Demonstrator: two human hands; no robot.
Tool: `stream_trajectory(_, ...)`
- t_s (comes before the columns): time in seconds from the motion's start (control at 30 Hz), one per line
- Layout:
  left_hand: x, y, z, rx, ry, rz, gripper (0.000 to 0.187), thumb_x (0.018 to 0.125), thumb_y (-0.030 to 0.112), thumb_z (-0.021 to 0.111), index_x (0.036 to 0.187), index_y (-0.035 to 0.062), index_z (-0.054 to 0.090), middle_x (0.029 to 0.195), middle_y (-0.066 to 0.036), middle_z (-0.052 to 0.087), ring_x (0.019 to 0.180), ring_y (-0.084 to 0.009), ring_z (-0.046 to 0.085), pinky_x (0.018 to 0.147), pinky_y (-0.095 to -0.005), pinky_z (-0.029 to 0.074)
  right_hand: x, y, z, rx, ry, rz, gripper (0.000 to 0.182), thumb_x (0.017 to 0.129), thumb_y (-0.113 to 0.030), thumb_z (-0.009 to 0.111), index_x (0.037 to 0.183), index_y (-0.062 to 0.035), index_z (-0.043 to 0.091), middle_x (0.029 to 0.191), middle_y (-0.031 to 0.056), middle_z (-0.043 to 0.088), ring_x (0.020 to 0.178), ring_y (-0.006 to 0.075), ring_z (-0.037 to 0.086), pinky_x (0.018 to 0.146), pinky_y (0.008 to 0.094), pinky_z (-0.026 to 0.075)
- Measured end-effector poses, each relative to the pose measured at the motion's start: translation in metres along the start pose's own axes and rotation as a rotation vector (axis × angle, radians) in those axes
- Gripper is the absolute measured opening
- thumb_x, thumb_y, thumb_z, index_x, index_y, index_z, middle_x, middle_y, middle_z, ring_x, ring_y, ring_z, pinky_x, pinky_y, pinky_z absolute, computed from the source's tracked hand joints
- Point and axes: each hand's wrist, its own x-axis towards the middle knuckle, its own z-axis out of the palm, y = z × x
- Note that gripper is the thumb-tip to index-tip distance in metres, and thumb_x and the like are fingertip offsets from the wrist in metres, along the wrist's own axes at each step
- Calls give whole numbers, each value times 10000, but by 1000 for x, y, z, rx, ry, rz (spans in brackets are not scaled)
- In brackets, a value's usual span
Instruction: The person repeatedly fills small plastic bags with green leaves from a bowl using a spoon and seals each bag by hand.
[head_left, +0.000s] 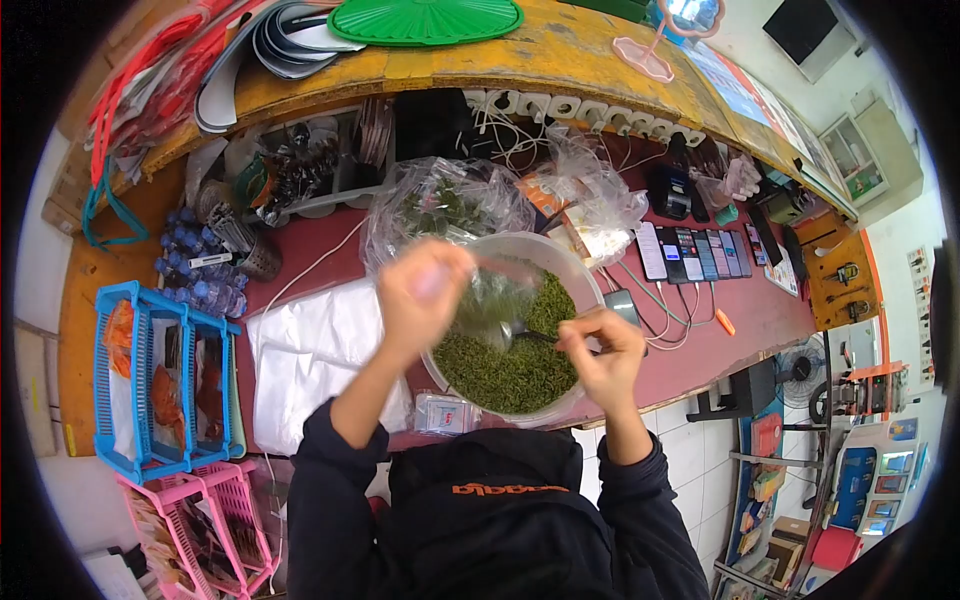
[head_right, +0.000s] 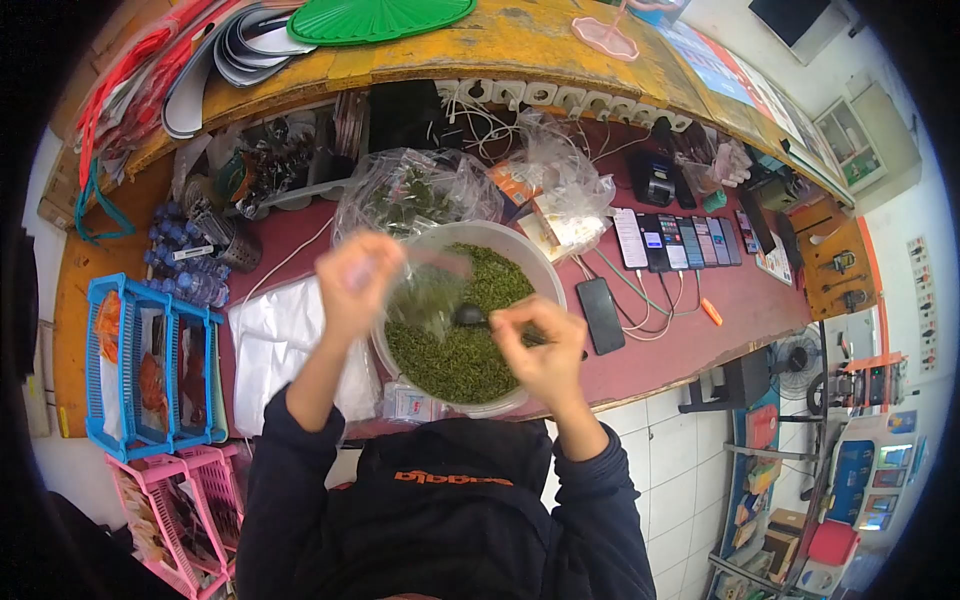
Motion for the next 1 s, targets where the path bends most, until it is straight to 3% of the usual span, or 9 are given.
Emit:
stream_trajectory(0.07,39,-25,-12,-3,228,-60,74,838,54,681,880,-5,691,843,-104,684,808,-180,648,778,-288,491,0,5,-6,162,100,151,30,824,16,682,816,25,655,761,67,678,622,88,619,574,219,477)
stream_trajectory(0.23,47,-46,12,52,4,-84,330,866,227,696,1133,39,646,1125,-117,647,1045,-214,608,916,-331,465,8,10,16,-130,70,80,89,815,-43,714,895,-26,677,806,54,678,664,100,624,578,229,466)
stream_trajectory(0.27,32,-38,22,-165,-134,-323,347,912,284,643,1159,41,634,1155,-113,645,1071,-215,603,934,-339,460,14,1,24,-216,98,11,97,793,-47,729,877,-35,683,809,55,664,653,124,622,568,243,466)
stream_trajectory(0.37,-7,-7,34,-501,-568,-568,323,1015,242,451,1252,63,577,998,-28,658,832,-57,567,666,-194,439,23,1,31,-368,75,-103,107,758,-62,752,845,-50,691,807,55,635,642,176,621,558,277,472)
stream_trajectory(0.57,-24,-3,35,-546,-602,-601,328,1020,253,455,1267,74,576,899,12,601,710,-34,467,604,-194,375,18,-2,22,-516,-77,-207,79,765,-85,741,830,-61,704,783,55,615,655,242,633,568,335,496)
stream_trajectory(0.7,-19,4,20,-391,-377,-439,223,940,199,602,1076,37,677,775,-9,637,655,-92,553,590,-245,426,22,-5,2,-560,103,-102,78,758,-27,733,833,-45,719,738,70,625,597,202,627,542,300,483)
stream_trajectory(0.77,-21,10,12,14,-254,-93,156,837,159,720,895,16,700,741,-59,646,656,-153,605,582,-284,448,16,-5,-3,-349,1,57,90,750,3,727,831,-35,717,735,58,636,583,129,610,527,249,457)
stream_trajectory(0.8,-24,18,15,-19,-329,-114,151,758,138,780,788,23,687,704,-80,626,618,-187,598,570,-292,453,12,-8,1,-189,-90,173,69,753,0,734,815,-26,717,740,39,648,602,66,582,525,209,432)
stream_trajectory(1.0,-32,28,30,-67,-457,-71,118,832,98,693,777,3,648,691,-106,594,584,-202,577,550,-294,428,-3,-1,5,439,-349,593,167,856,-79,701,754,-14,587,723,16,576,567,54,550,481,183,390)
